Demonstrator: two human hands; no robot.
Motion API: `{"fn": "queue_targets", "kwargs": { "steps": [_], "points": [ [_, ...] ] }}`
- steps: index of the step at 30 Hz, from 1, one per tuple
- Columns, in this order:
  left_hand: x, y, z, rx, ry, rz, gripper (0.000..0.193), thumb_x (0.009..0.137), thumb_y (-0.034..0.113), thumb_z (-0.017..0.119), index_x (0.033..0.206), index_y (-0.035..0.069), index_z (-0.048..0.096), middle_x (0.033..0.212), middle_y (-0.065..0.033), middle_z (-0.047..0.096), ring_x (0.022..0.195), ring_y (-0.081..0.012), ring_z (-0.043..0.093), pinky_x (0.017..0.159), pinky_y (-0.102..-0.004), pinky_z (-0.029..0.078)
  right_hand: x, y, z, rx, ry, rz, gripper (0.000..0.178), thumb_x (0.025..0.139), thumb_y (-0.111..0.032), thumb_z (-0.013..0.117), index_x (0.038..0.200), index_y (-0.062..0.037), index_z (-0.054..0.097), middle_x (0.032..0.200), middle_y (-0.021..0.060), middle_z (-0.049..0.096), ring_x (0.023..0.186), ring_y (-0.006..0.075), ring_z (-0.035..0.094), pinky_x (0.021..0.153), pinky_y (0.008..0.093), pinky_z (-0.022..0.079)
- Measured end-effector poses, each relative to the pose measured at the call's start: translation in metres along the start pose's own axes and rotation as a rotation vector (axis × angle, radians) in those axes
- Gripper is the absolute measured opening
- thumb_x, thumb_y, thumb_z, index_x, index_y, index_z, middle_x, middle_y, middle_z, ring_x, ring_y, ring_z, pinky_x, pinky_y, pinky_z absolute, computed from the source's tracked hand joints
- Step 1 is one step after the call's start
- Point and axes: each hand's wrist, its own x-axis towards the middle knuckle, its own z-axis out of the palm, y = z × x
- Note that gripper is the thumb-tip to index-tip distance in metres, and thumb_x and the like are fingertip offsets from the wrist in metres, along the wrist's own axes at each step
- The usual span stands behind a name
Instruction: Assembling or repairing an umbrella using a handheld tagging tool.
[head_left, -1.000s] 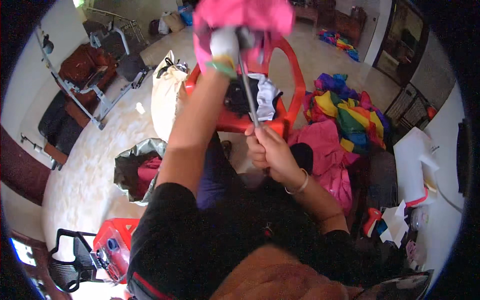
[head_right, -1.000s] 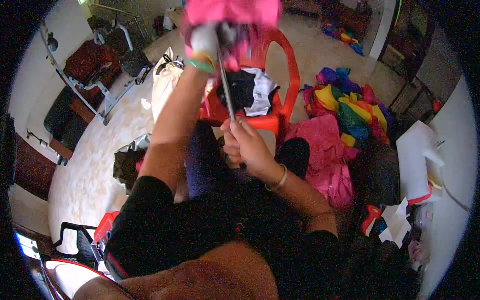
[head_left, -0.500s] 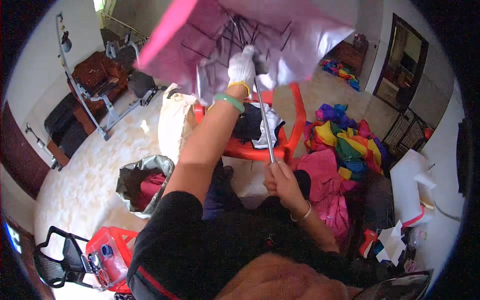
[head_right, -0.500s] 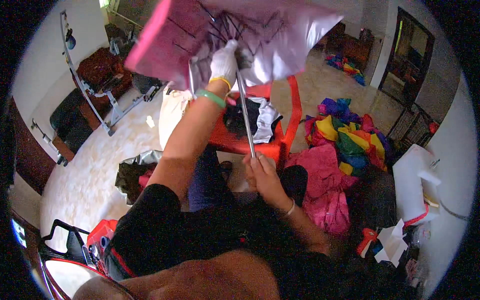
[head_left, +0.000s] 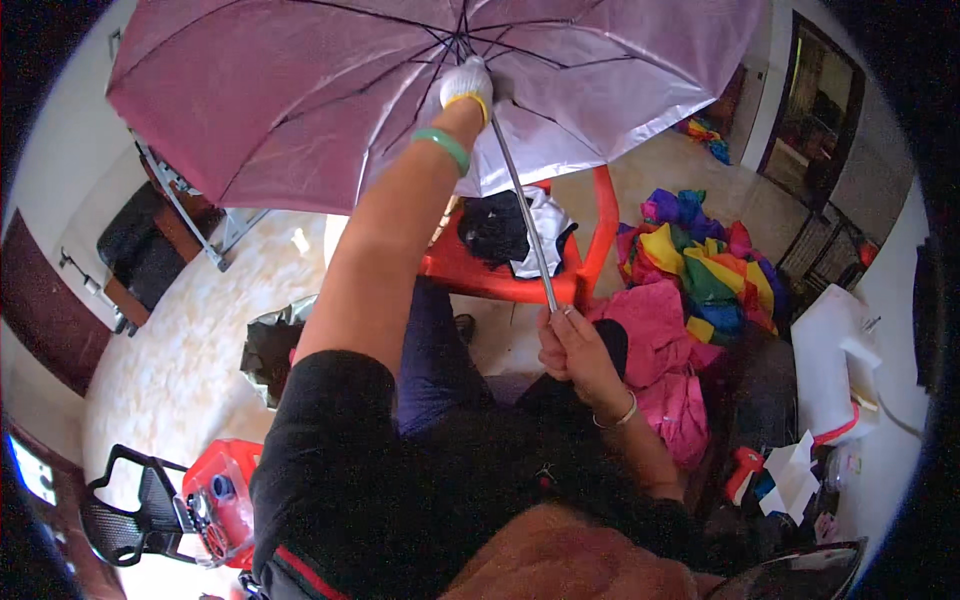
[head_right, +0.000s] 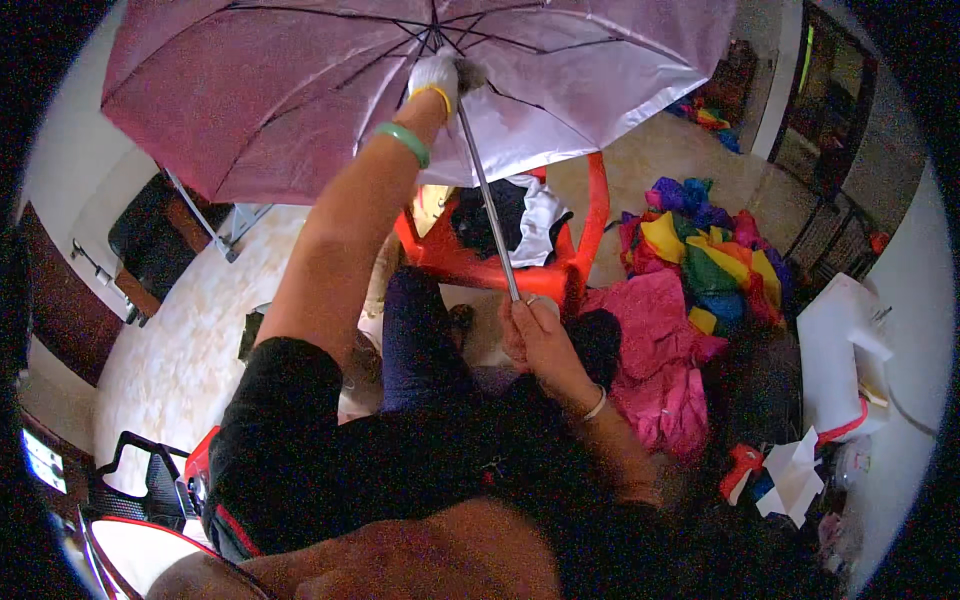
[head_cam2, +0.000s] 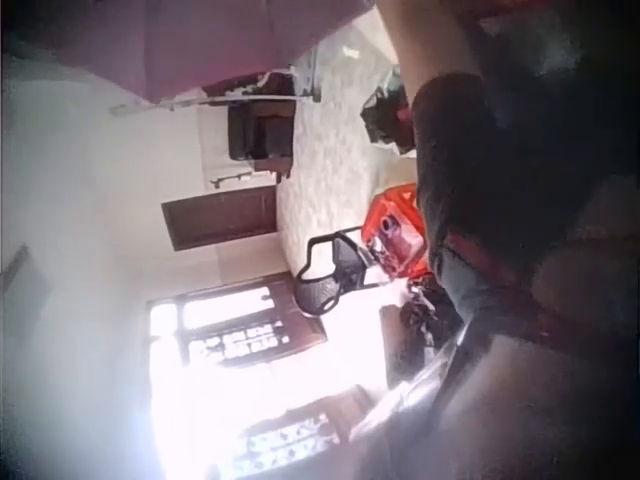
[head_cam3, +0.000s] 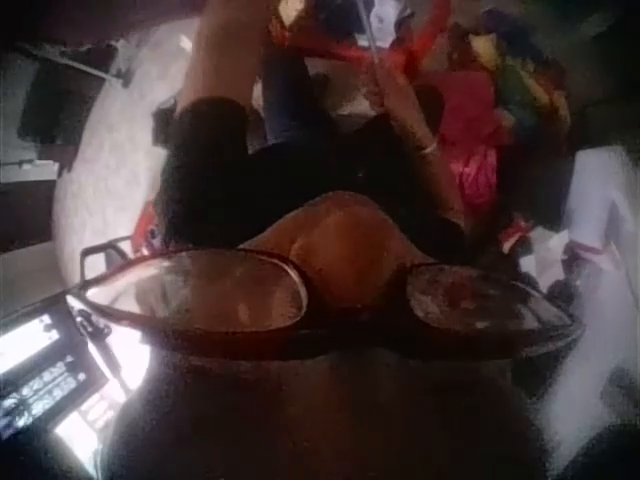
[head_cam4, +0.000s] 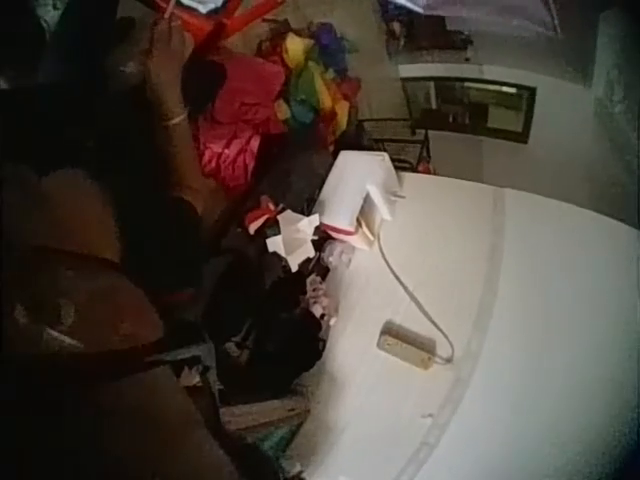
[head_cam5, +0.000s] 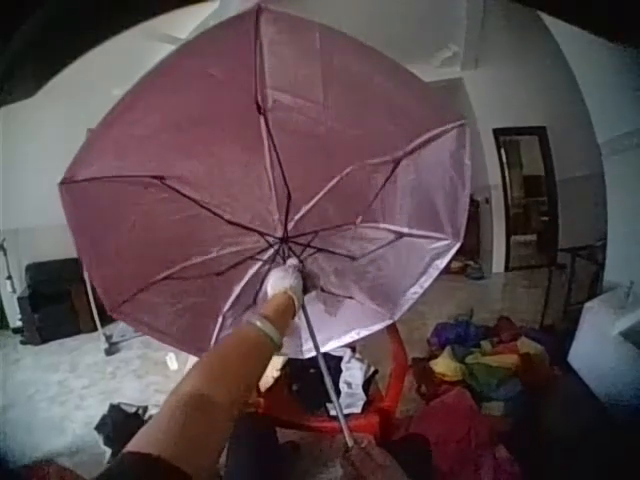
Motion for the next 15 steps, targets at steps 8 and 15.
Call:
{"fn": "queue_targets", "kwargs": {
  "steps": [8,15],
  "points": [
    [0.035,-0.011,-0.011,0.211,0.075,0.124,0.032,0.088,0.028,0.048,0.098,0.003,0.065,0.105,-0.0172,0.064,0.094,-0.0294,0.064,0.077,-0.0391,0.051,-0.024,-0.004,0.016,0.127,-0.031,0.111,0.021,0.098,-0.030,0.038,0.094,-0.0107,0.045,0.060,-0.0029,0.034,0.046,0.0082,0.032,0.037,0.0228,0.025],
    [-0.022,0.021,-0.030,-1.114,-0.485,-0.353,0.030,0.090,0.028,0.047,0.090,0.000,0.057,0.076,-0.0128,0.062,0.058,-0.0223,0.059,0.059,-0.0308,0.050,-0.010,-0.066,0.035,0.290,-0.412,0.014,0.030,0.097,-0.036,0.037,0.101,-0.0087,0.049,0.065,-0.0001,0.047,0.052,0.0126,0.044,0.047,0.0249,0.037]
  ]
}}
